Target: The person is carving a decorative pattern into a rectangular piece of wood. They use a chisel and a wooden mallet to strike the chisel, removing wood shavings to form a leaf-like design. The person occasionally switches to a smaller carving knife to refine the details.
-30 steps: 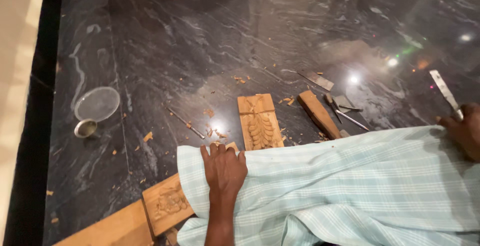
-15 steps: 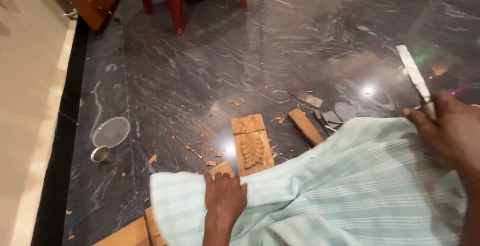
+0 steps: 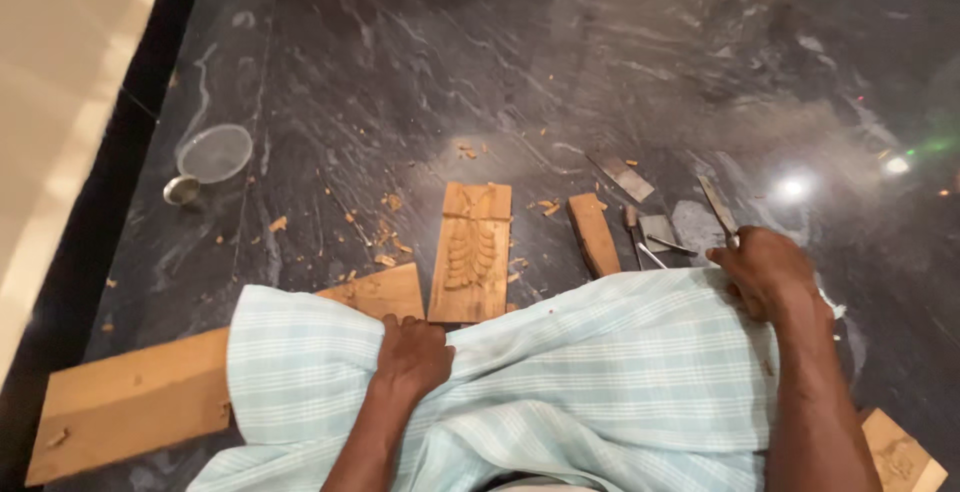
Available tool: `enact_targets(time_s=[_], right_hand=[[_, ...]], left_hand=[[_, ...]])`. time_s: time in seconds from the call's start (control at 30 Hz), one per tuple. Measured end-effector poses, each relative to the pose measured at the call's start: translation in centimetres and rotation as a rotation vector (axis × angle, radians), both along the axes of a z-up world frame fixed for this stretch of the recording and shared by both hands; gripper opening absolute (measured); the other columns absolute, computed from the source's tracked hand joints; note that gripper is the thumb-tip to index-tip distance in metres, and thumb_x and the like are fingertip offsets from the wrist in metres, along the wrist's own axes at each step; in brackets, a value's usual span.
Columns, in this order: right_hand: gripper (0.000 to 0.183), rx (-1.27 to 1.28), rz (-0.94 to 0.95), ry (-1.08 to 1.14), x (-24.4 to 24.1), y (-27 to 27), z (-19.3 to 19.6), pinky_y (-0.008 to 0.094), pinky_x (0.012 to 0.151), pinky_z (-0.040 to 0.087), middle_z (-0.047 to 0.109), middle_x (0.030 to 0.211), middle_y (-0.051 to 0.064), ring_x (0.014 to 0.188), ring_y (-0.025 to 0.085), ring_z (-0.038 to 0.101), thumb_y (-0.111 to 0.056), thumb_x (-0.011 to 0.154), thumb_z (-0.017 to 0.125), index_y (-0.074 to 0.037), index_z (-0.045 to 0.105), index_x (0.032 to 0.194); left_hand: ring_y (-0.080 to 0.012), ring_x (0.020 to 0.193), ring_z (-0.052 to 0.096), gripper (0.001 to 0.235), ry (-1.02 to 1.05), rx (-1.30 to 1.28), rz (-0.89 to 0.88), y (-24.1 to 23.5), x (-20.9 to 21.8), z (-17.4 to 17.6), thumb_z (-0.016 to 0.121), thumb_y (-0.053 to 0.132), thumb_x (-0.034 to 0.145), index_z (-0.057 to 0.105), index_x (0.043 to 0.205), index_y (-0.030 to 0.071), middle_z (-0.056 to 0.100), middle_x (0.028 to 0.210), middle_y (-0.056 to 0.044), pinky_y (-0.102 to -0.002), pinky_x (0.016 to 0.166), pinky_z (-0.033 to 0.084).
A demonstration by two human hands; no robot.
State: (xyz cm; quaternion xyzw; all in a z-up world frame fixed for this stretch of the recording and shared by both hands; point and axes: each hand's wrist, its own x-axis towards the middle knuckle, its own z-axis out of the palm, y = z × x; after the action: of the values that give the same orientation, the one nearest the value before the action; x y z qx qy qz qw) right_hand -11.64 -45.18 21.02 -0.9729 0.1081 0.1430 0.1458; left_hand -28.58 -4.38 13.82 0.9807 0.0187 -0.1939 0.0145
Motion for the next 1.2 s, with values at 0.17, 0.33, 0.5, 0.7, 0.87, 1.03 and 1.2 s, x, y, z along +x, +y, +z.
enact_targets(time_s=[0.17,0.33,0.5,0.7,0.87,1.03,1.2], right_hand=[[0.038,-0.055,0.189,-0.014,1.1,-0.4,-1.6,0.048,0.085,0.053,0.077,0.092,0.019,0.086,0.034,0.072,-0.04,0.095,0.067,-0.004,0.076,0.104],[0.034,0.053,0.056,0.287,3.1,2.2,-0.4,0.053,0.069,0.054,0.074,0.083,0.024,0.071,0.039,0.068,-0.036,0.098,0.063,-0.003,0.072,0.105],[0.039,-0.101,0.202,0.307,3.3,5.5,-0.9,0.047,0.066,0.055,0.073,0.075,0.017,0.063,0.03,0.07,-0.035,0.099,0.061,0.001,0.076,0.097],[0.042,-0.084,0.233,0.167,2.9,8.7,-0.2,0.046,0.067,0.055,0.075,0.077,0.018,0.065,0.029,0.072,-0.039,0.101,0.059,0.001,0.073,0.099],[0.034,0.239,0.118,-0.039,3.2,10.6,-1.7,0.045,0.064,0.052,0.072,0.075,0.017,0.062,0.026,0.067,-0.035,0.096,0.068,-0.002,0.069,0.105],[0.025,1.038,-0.172,-0.166,3.1,11.7,-11.2,0.033,0.046,0.049,0.072,0.076,0.018,0.051,0.02,0.063,-0.019,0.095,0.069,0.005,0.064,0.102],[0.024,1.282,-0.256,-0.143,3.7,10.6,-12.6,0.03,0.045,0.049,0.074,0.081,0.016,0.05,0.017,0.061,-0.019,0.096,0.068,0.004,0.064,0.102]], left_hand=[[-0.0372,0.098,0.066,0.033,-0.176,-0.381,0.007,-2.7,-0.6,-4.2,0.06,0.033,0.093,0.077,0.093,0.005,0.072,0.098,-0.021,-0.052,0.091,0.047],[-0.0394,0.098,0.067,0.036,-0.051,-0.476,-0.057,-3.9,-1.3,-5.6,0.061,0.032,0.092,0.076,0.084,0.001,0.073,0.095,-0.022,-0.05,0.093,0.047],[-0.04,0.102,0.065,0.04,0.074,-0.474,-0.061,-3.9,0.2,-6.7,0.058,0.035,0.094,0.077,0.087,0.001,0.072,0.1,-0.021,-0.048,0.097,0.048],[-0.0403,0.099,0.066,0.039,-0.029,-0.51,-0.083,-3.7,-0.1,-7.0,0.057,0.033,0.093,0.077,0.088,-0.001,0.072,0.1,-0.024,-0.05,0.093,0.047],[-0.0403,0.1,0.067,0.042,0.044,-0.467,-0.062,-3.9,0.2,-5.9,0.056,0.034,0.094,0.077,0.087,-0.001,0.073,0.099,-0.023,-0.048,0.096,0.048],[-0.0411,0.1,0.067,0.046,0.079,-0.406,-0.065,-4.4,0.0,-5.4,0.053,0.037,0.097,0.077,0.09,-0.001,0.073,0.099,-0.023,-0.05,0.095,0.049],[-0.0403,0.101,0.069,0.04,0.156,-0.318,-0.149,-5.2,1.1,-6.0,0.048,0.029,0.096,0.077,0.094,0.001,0.073,0.104,-0.023,-0.052,0.093,0.051]])
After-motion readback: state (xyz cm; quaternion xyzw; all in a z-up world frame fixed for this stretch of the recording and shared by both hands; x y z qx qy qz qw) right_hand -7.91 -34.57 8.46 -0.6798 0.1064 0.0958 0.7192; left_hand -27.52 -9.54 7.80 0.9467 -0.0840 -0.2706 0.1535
